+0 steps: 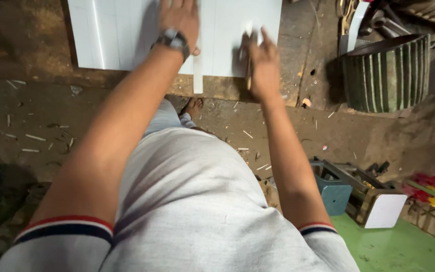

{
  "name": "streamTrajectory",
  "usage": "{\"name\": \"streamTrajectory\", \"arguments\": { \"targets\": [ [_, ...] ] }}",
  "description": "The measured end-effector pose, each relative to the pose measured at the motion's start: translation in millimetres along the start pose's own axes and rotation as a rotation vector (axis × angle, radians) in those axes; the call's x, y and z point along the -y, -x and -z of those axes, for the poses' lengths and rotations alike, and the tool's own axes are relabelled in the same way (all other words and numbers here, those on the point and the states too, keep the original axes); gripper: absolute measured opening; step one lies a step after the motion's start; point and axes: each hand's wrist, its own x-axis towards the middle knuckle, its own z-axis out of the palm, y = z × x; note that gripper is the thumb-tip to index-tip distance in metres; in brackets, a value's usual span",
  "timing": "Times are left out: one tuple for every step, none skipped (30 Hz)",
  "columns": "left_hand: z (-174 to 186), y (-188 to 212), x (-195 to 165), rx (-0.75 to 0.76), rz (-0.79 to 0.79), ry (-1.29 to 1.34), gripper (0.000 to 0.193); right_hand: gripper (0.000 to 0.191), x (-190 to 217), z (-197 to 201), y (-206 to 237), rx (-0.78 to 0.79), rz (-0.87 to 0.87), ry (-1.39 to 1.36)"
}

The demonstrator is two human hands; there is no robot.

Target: The person stands at a workbench and marks straight lines across a large white sheet using a metal ruler and a pencil, repositioning the ruler repeatedly to draw a grid of parallel lines. At the end the person picks up a pair of scissors and holds it over the marked sheet.

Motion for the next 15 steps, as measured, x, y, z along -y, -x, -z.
{"name": "streamTrajectory", "arguments": {
  "targets": [
    [-1.7, 11.9, -0.5, -0.119, 0.053, -0.079, 0.119, 0.036, 5.1, -1.4, 13.7, 0.031, -0.016, -0.022],
    [-3.1, 24.9, -1.9, -0.152, 0.052, 0.023, 0.100, 0.030, 14.2, -3.7, 30.6, 0.068, -0.032, -0.048],
    [-4.4, 42.3, -4.7, -0.177, 0.052, 0.126, 0.081, 0.029, 23.7, -6.3, 45.5, 0.095, -0.039, -0.096],
    [-5.5, 61.3, -9.1, -0.197, 0.052, 0.230, 0.063, 0.028, 33.6, -9.3, 59.6, 0.126, -0.050, -0.147],
    [-5.5, 78.7, -15.0, -0.220, -0.020, 0.298, 0.050, 0.025, 43.6, -13.0, 71.8, 0.124, -0.055, -0.199],
    [-4.5, 90.8, -19.9, -0.250, -0.095, 0.366, 0.039, 0.022, 52.3, -17.3, 79.2, 0.114, -0.060, -0.249],
    [-2.8, 102.2, -24.3, -0.228, -0.152, 0.409, 0.038, 0.019, 58.7, -21.3, 83.0, 0.102, -0.063, -0.295],
    [-0.2, 116.4, -29.8, -0.204, -0.206, 0.455, 0.037, 0.018, 63.3, -24.5, 85.8, 0.086, -0.066, -0.299],
    [2.5, 127.7, -33.5, -0.176, -0.258, 0.500, 0.036, 0.018, 67.6, -27.9, 88.2, 0.074, -0.070, -0.305],
    [5.2, 132.8, -36.7, -0.196, -0.247, 0.518, 0.039, 0.017, 70.7, -30.6, 89.5, 0.060, -0.071, -0.313],
    [8.0, 134.9, -40.3, -0.218, -0.237, 0.532, 0.042, 0.017, 72.2, -32.6, 89.9, 0.042, -0.060, -0.312],
    [10.5, 135.8, -41.7, -0.239, -0.227, 0.547, 0.045, 0.017, 73.2, -34.2, 90.2, 0.025, -0.050, -0.310],
    [12.4, 134.9, -41.8, -0.241, -0.229, 0.556, 0.047, 0.018, 73.3, -34.8, 90.8, 0.009, -0.041, -0.307],
    [14.1, 133.5, -41.7, -0.242, -0.231, 0.566, 0.049, 0.018, 72.9, -34.7, 90.9, 0.009, -0.043, -0.311],
    [15.4, 132.4, -41.9, -0.243, -0.234, 0.579, 0.051, 0.018, 71.9, -33.7, 91.2, 0.010, -0.047, -0.314]
  ]
}}
